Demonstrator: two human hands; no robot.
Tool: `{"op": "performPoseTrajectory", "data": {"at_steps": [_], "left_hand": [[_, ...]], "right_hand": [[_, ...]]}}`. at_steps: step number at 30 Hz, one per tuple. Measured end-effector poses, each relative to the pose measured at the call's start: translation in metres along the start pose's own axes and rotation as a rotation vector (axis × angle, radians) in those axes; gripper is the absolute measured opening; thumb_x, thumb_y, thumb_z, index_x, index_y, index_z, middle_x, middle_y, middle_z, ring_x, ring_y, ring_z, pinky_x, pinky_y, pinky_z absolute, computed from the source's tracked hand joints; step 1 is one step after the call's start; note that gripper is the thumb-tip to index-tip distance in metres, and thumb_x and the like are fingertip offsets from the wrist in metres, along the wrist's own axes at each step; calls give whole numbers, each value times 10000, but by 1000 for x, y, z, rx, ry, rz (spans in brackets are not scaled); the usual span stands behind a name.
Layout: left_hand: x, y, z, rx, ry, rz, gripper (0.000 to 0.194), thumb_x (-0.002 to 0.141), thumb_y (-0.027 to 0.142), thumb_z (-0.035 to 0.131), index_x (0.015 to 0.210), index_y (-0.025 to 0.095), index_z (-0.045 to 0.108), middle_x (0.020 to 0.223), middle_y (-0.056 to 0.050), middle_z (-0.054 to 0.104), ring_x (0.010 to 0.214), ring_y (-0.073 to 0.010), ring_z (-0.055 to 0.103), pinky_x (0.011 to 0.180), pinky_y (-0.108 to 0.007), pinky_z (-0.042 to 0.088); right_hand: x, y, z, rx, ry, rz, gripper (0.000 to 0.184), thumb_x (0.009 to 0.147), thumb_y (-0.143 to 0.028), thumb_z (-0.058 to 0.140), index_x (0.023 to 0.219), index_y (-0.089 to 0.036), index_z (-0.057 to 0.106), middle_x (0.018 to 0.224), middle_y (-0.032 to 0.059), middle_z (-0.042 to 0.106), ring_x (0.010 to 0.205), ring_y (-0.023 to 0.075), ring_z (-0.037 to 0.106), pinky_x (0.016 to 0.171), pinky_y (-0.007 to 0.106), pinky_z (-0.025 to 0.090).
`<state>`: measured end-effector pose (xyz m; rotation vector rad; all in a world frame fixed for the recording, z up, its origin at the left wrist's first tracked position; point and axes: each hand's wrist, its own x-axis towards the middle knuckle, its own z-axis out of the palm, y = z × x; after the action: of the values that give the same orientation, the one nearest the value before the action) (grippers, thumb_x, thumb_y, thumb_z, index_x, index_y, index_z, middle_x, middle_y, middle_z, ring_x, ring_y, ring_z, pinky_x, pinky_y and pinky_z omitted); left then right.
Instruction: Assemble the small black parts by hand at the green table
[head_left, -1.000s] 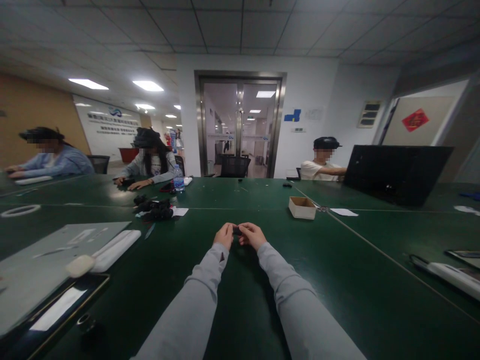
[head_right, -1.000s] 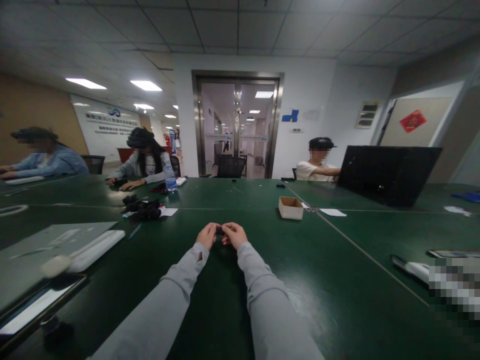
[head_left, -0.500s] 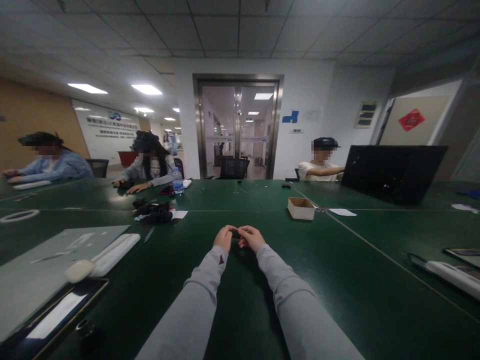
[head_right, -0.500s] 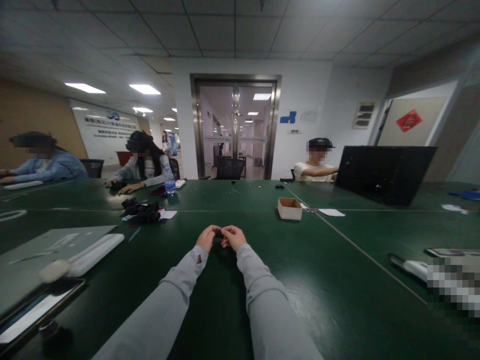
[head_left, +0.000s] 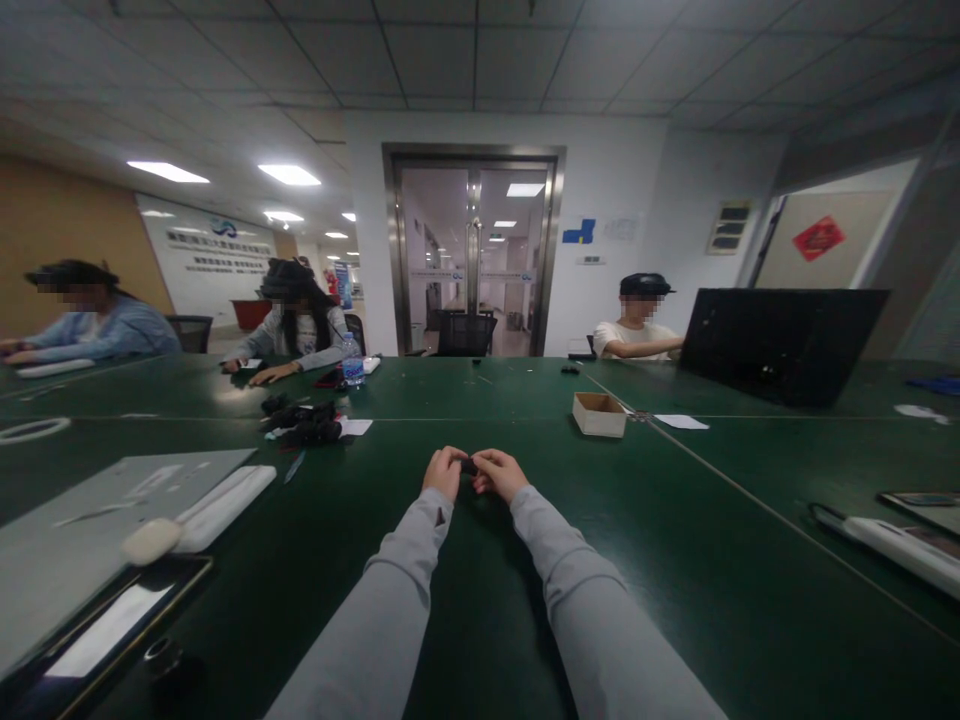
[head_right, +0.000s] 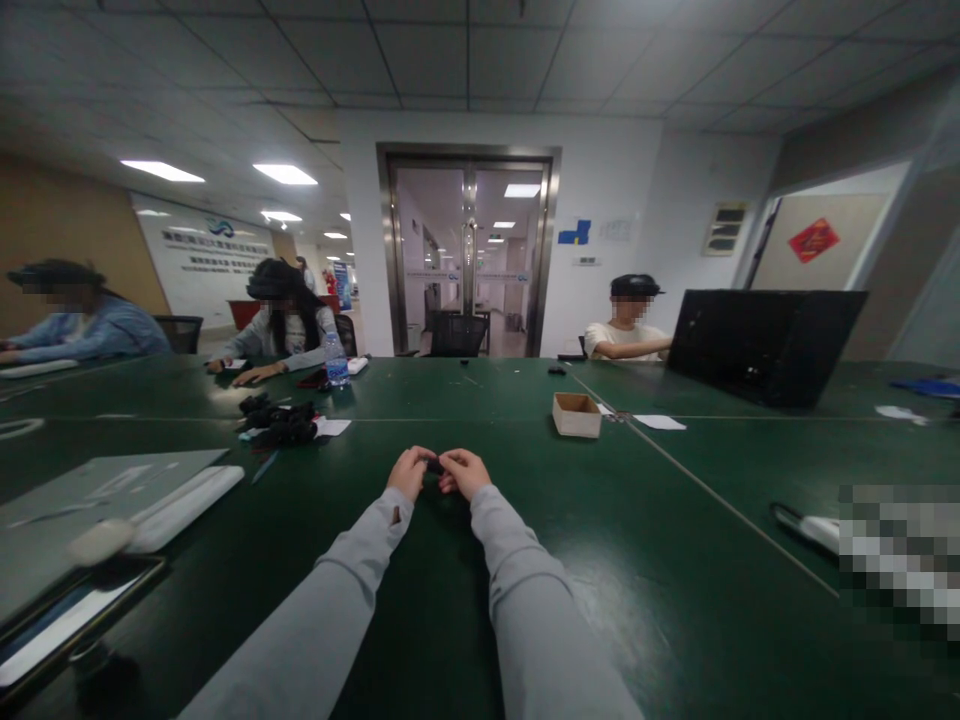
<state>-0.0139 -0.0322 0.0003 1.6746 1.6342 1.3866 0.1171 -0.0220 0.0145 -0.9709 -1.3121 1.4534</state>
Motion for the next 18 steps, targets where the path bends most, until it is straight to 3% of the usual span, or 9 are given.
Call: {"op": "performPoseTrajectory", "data": {"at_steps": [8,18], "left_hand": [[1,-4,3,-35,13,-33,141,715,160,421,795,195,532,750,-3,556,695,-113,506,608,-217,415],[-4,1,2,-136,-27,18,205,697,119,440,868,201,518,725,19,547,640,-84,505,623,-197,417]], "right_hand": [[2,2,-2,46,11,-7,138,727,-236,588,777,-135,508,460,-25,545,377,86,533,360,178,451],[4,6,-5,133,40,-10,173,711,-262,601,791,-138,511,458,-41,512,379,79,518,364,185,440]]}}
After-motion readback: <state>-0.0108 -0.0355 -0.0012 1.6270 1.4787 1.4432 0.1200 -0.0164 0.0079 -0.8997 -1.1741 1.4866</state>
